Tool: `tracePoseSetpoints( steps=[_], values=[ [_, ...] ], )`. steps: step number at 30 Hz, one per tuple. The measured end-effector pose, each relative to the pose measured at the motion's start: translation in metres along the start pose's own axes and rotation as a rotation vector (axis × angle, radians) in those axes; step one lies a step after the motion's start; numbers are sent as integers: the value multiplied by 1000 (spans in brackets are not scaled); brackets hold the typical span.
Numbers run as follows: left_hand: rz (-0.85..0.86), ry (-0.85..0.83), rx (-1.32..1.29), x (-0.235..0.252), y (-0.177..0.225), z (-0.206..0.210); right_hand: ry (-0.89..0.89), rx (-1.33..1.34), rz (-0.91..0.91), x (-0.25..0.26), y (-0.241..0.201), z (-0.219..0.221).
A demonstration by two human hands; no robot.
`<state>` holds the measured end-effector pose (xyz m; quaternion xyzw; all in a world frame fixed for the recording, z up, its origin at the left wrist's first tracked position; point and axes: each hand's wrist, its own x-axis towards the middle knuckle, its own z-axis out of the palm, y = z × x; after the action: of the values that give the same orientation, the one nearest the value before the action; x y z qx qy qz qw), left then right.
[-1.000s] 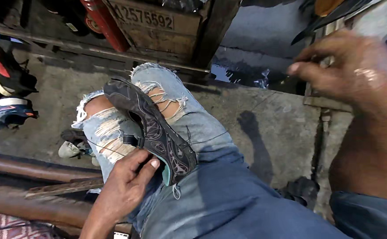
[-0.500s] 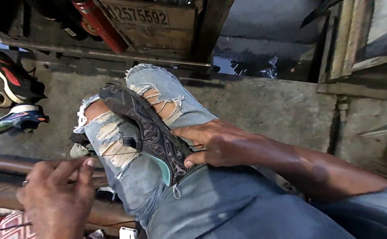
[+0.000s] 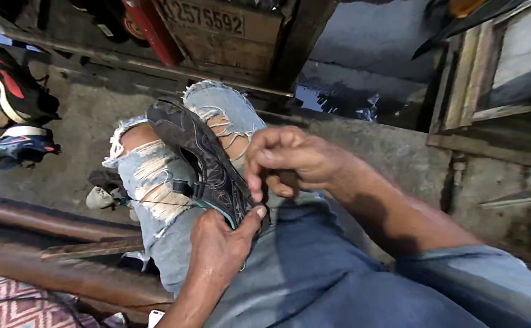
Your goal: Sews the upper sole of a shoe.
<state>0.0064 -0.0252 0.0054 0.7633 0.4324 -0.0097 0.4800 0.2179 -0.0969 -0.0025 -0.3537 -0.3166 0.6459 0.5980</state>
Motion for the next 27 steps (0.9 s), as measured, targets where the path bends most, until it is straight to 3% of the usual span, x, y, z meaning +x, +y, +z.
tracePoseSetpoints(
  steps=[7, 13, 27],
  values=[
    [43, -77, -119, 3, -3, -3, 228, -158, 240, 61, -15, 7],
    [92, -113, -102, 6, -9, -5, 305, -258, 193, 82, -19, 0],
    [101, -138, 9, 9, -12, -6, 282, -372, 105, 81, -21, -4]
  ],
)
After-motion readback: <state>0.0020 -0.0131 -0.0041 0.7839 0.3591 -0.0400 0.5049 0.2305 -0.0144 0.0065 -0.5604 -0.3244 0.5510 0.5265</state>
